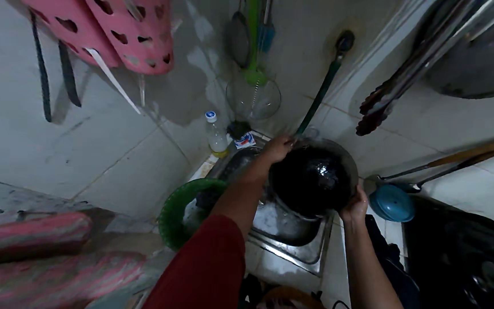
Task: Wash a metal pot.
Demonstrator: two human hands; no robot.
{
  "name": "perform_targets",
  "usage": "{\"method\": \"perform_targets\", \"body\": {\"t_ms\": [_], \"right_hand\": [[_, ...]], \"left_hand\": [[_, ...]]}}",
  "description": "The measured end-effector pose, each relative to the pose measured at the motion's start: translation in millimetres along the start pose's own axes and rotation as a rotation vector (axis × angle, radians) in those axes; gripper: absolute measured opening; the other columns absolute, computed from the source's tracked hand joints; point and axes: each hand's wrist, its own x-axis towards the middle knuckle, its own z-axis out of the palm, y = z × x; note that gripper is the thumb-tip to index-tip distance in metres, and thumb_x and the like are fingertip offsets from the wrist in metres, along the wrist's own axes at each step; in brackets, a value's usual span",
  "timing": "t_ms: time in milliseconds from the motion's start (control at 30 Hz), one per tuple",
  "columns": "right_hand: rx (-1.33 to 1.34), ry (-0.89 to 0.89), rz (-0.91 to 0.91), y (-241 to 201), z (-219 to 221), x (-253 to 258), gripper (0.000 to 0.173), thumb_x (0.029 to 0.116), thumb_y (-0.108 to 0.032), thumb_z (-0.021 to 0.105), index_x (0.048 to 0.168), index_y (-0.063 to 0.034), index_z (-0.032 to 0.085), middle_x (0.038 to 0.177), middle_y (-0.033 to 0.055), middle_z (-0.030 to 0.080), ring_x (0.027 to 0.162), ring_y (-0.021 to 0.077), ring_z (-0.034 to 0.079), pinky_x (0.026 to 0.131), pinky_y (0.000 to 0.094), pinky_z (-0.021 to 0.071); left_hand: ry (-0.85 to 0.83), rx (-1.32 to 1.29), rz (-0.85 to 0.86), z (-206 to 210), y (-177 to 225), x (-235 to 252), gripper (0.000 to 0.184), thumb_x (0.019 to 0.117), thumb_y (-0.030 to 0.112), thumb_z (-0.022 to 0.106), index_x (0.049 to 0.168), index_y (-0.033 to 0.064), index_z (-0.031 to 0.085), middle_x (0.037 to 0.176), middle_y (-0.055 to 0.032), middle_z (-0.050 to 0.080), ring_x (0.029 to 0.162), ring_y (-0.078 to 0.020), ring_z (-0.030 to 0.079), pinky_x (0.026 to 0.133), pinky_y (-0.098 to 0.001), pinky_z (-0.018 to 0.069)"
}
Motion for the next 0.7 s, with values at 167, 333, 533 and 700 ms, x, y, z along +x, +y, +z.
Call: {"method": "perform_targets", "body": {"t_ms": [167, 333, 533, 700], "right_hand": [[0.056, -0.025, 0.035, 2.8, -9.8, 2.6, 0.042, 0.1084, -0.039, 0.026, 0.124, -0.0122, 0.055, 0.106, 0.0056, 0.068, 0.097, 0.0182, 0.068, 0.082, 0.0454, 0.0588], [-0.142, -0.019, 0.11, -1.0, 26.3, 5.7, 0.041, 0.1104, -0.038, 0.031, 0.129, -0.0093, 0.055, 0.104, 0.0079, 0.067, 0.091, 0.019, 0.068, 0.077, 0.0432, 0.0588], [-0.652, -0.231, 0.032, -18.7, 101.8, 9.8, 0.042, 0.1046, -0.04, 0.056, 0.121, -0.0023, 0.065, 0.106, 0.0121, 0.07, 0.095, 0.0204, 0.067, 0.084, 0.0425, 0.057], [-1.083, -0.846, -0.244, -41.5, 144.3, -23.1, 0.013, 0.0934, -0.011, 0.073, 0.102, -0.003, 0.068, 0.075, 0.0021, 0.057, 0.064, 0.0088, 0.052, 0.061, 0.0285, 0.048]], "left_hand": [[0.009, -0.21, -0.054, 3.7, -29.4, -6.0, 0.046, 0.1124, 0.03, 0.037, 0.135, -0.0034, 0.059, 0.138, -0.0269, 0.057, 0.133, -0.0382, 0.052, 0.112, -0.0569, 0.0366], [0.062, -0.234, -0.134, -5.2, -43.1, -26.5, 0.054, 0.1127, 0.036, 0.031, 0.148, -0.0013, 0.048, 0.151, -0.0257, 0.047, 0.143, -0.0386, 0.042, 0.118, -0.0573, 0.0297], [0.211, -0.265, -0.21, -34.5, -50.0, -50.8, 0.054, 0.113, 0.037, 0.029, 0.148, -0.0006, 0.046, 0.151, -0.0262, 0.047, 0.141, -0.0395, 0.043, 0.116, -0.0575, 0.0325], [0.229, -0.583, -0.49, -49.6, -77.1, -85.2, 0.074, 0.1078, 0.06, 0.02, 0.151, 0.0031, 0.04, 0.135, -0.0279, 0.056, 0.112, -0.0396, 0.062, 0.094, -0.0546, 0.0512]]}}
